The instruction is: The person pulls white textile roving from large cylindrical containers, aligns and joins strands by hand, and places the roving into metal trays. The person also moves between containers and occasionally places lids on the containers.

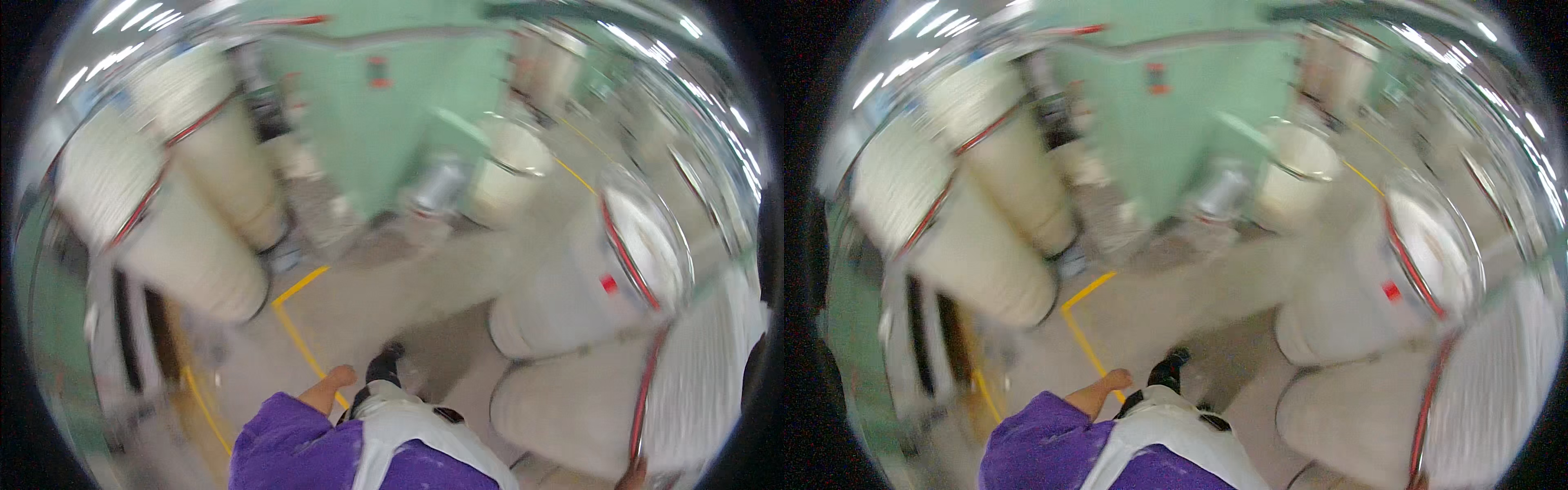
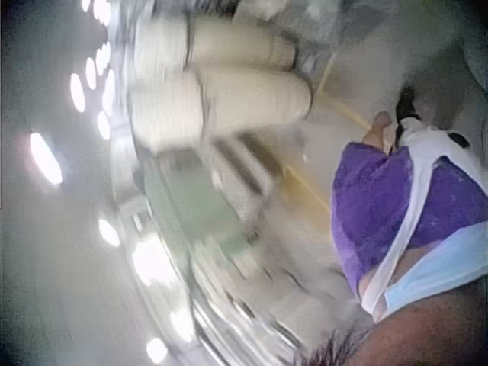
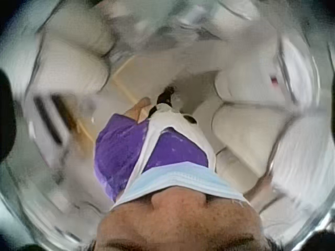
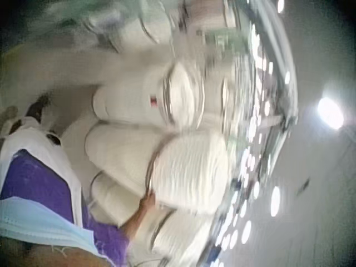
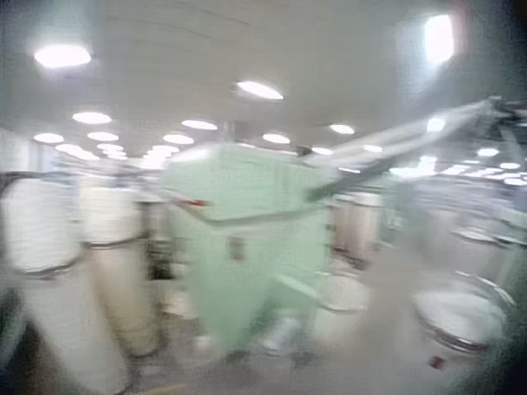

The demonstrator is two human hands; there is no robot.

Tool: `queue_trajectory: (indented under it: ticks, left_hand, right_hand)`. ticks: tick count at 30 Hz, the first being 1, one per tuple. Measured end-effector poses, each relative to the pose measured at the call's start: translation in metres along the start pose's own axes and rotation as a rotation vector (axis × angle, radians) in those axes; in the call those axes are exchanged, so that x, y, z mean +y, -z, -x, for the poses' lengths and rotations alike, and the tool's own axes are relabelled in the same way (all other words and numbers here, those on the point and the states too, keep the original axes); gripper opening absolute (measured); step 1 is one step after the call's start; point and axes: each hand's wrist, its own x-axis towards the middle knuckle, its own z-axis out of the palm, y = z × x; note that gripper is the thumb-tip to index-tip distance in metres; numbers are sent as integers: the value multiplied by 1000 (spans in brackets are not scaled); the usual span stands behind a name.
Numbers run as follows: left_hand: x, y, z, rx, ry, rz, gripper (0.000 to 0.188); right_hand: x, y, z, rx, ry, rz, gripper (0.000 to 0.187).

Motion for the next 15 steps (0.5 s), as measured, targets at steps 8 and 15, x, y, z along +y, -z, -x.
queue_trajectory:
  ticks: [8, 15]
  left_hand:
    - [-71, 188, -107, 22, -80, 342, 35]
    - [4, 341, -181, -40, -139, 491, 42]
  right_hand:
    - [-165, -46, 34, 301, -59, 467, 30]
    - [-262, -42, 68, 329, -67, 448, 22]
